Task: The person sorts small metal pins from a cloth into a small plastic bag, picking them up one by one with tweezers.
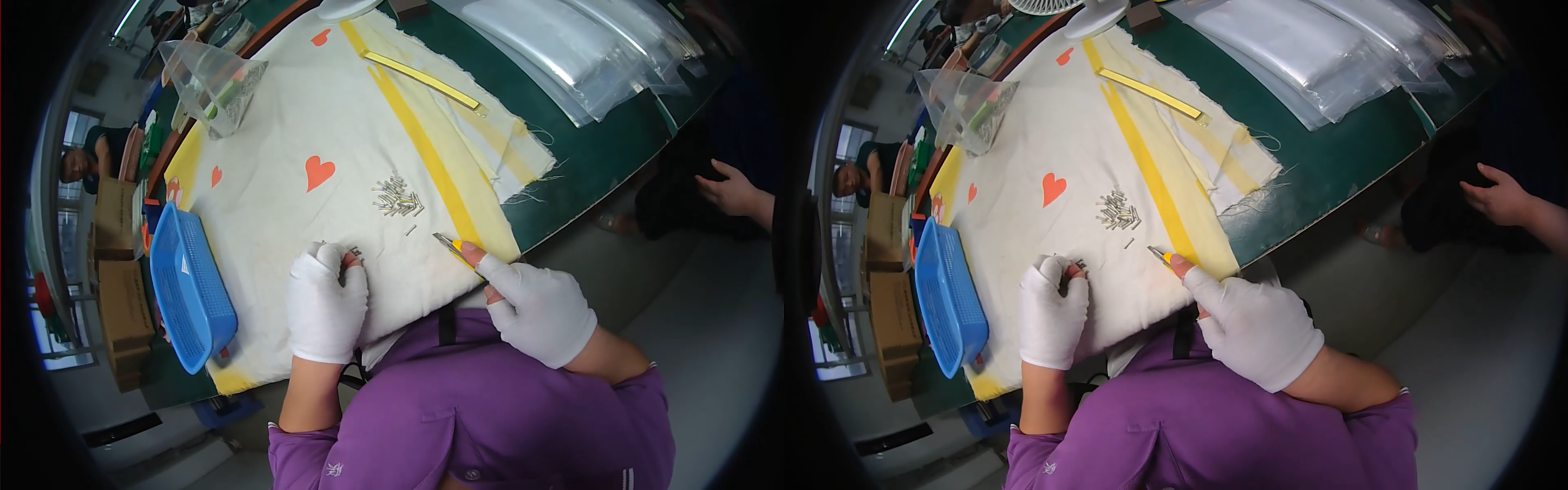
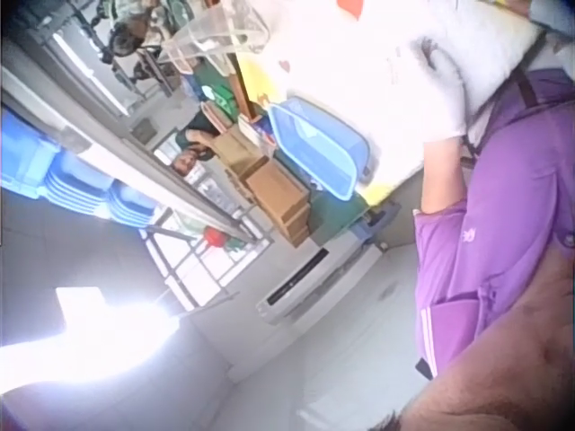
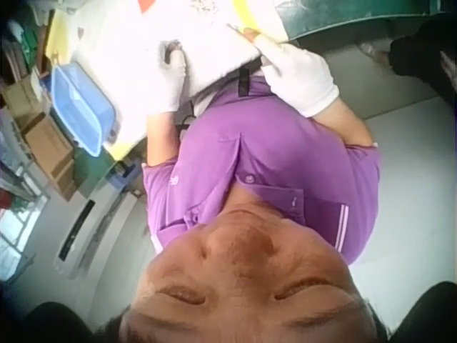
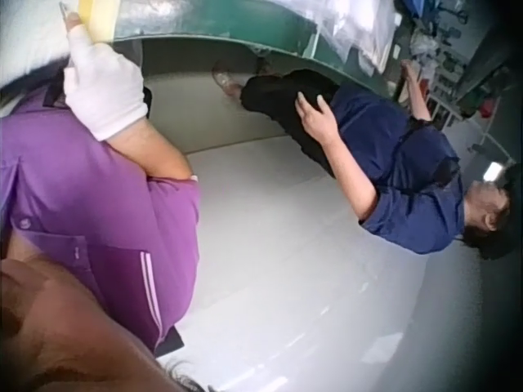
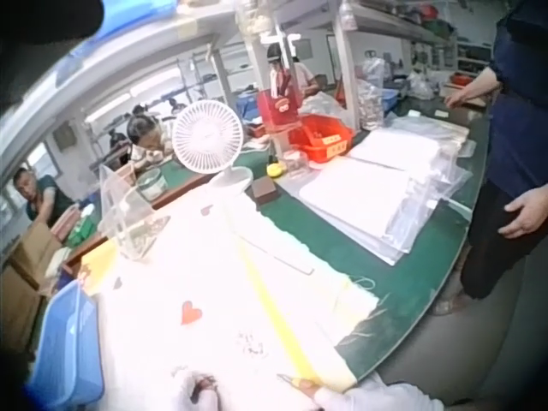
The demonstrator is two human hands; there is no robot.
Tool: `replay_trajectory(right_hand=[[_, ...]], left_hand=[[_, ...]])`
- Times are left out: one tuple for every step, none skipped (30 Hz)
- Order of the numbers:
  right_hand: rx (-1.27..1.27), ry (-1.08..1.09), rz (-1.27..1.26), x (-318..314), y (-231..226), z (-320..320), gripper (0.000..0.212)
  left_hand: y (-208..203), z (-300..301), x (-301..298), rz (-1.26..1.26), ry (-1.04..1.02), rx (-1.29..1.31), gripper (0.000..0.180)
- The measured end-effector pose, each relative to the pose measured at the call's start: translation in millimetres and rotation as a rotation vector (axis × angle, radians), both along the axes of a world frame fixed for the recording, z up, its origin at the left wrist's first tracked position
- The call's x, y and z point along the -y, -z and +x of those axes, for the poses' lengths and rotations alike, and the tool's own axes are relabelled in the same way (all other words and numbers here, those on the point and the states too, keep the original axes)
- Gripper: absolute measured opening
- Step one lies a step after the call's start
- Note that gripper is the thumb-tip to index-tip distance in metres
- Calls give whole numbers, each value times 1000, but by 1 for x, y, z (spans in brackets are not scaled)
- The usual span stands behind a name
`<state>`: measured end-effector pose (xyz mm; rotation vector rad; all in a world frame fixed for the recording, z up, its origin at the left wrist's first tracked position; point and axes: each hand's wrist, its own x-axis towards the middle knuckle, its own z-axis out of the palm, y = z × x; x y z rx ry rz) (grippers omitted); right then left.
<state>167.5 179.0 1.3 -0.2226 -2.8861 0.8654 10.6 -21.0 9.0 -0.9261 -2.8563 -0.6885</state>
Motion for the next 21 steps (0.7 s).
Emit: replay_trajectory(right_hand=[[-27,19,16,0,1,0,56],[-52,39,31,0,2,0,56],[-54,32,31,2,2,-1,56],[-44,31,26,3,2,-2,57],[-34,31,21,4,1,-2,57],[-35,29,24,4,0,-3,57],[-10,13,33,6,-2,-4,56],[15,-2,41,6,-4,-5,54],[17,4,43,6,-4,-5,54],[7,-11,48,6,-3,-5,55],[-2,-27,53,6,-2,-5,56],[-1,-27,51,7,-1,-5,56],[-14,-19,71,8,0,-5,57],[-26,-12,92,9,1,-5,58],[-24,-15,89,9,0,-5,58],[-12,-32,84,8,-2,-6,58],[0,-49,78,7,-4,-7,57],[3,-50,77,7,-6,-7,57],[10,-61,84,7,-7,-7,58],[17,-71,90,7,-8,-7,58],[19,-70,90,7,-7,-7,58]], left_hand=[[-1,-1,3,20,-25,-16,8],[-2,-1,0,19,-24,-18,8],[-4,2,-6,70,5,7,10],[-4,4,-14,123,39,34,12],[-3,6,-24,115,89,34,14],[-2,7,-33,110,113,36,14],[-1,7,-41,106,138,39,14],[1,8,-46,132,122,55,12],[2,8,-47,134,128,57,12],[2,8,-49,108,122,63,10],[2,7,-50,81,116,69,9],[2,8,-49,79,116,70,9],[2,9,-47,75,127,68,9],[2,10,-46,71,137,65,9],[1,10,-46,69,134,68,9],[1,11,-47,78,130,76,9],[1,11,-48,87,127,85,9],[1,11,-48,86,126,87,9],[2,11,-47,92,125,86,9],[2,11,-47,98,125,84,9],[2,11,-48,97,126,86,9]])
